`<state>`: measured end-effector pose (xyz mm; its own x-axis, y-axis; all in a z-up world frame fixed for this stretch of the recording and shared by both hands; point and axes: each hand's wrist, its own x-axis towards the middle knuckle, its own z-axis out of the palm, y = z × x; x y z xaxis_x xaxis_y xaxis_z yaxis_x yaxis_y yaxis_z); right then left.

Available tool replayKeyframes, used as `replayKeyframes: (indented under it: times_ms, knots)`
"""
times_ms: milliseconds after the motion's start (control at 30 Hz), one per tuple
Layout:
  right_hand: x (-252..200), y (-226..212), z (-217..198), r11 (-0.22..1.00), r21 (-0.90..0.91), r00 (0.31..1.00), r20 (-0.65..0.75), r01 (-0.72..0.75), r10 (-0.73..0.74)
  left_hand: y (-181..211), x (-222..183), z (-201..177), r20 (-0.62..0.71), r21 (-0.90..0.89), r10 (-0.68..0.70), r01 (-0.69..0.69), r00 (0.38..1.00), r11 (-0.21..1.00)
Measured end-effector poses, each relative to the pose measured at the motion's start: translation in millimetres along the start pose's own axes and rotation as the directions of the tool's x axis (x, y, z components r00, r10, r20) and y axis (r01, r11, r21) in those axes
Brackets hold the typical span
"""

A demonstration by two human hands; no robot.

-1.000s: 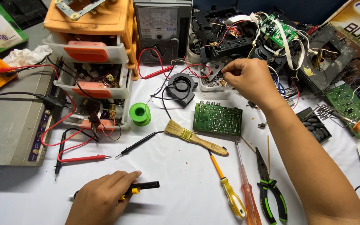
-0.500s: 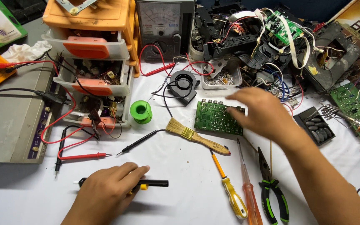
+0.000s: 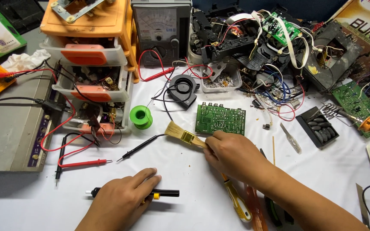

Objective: Desoldering electronic components from a printed circuit board using a soldering iron and a desoldering pump.

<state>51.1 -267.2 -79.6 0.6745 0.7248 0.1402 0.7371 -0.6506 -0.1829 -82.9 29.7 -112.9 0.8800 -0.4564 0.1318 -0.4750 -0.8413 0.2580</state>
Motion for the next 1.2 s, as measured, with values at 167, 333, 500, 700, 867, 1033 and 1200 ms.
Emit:
replayKeyframes:
  times_ms: [167,333,500,700,867,1033,1200]
  knots:
    - [-32,1,-55,0.959,0.24,0.979,-0.098,-0.15,0.178,-1,-1,0,0.02,-0.023,-0.013,0.013,1.0,1.0]
    - [-96,-1,-83,0.845,0.219,0.844,-0.13,-0.488,0.521,1,2,-4,0.0,-0.014,-0.015,0.015,1.0,1.0]
    - [-170,-7,-30,0.68,0.292,0.71,-0.004,-0.673,0.704,0,4,-3,0.057,-0.038,-0.074,0.076,0.996,0.996]
    - [-177,-45,22,0.734,0.438,0.802,-0.048,-0.519,0.596,0,6,-6,0.053,-0.068,-0.06,0.064,0.997,0.996]
    - [-135,-80,23,0.914,0.287,0.915,-0.2,-0.286,0.349,-3,6,-4,-0.021,-0.1,-0.05,0.048,0.999,0.994]
    - [-113,-93,33,0.961,-0.051,0.954,-0.141,-0.273,0.264,-9,3,4,-0.057,-0.061,0.005,-0.008,0.998,0.998]
    - [-87,-41,-3,0.962,0.042,0.935,-0.227,-0.269,0.271,-12,4,4,-0.121,0.033,0.076,-0.072,0.99,0.997]
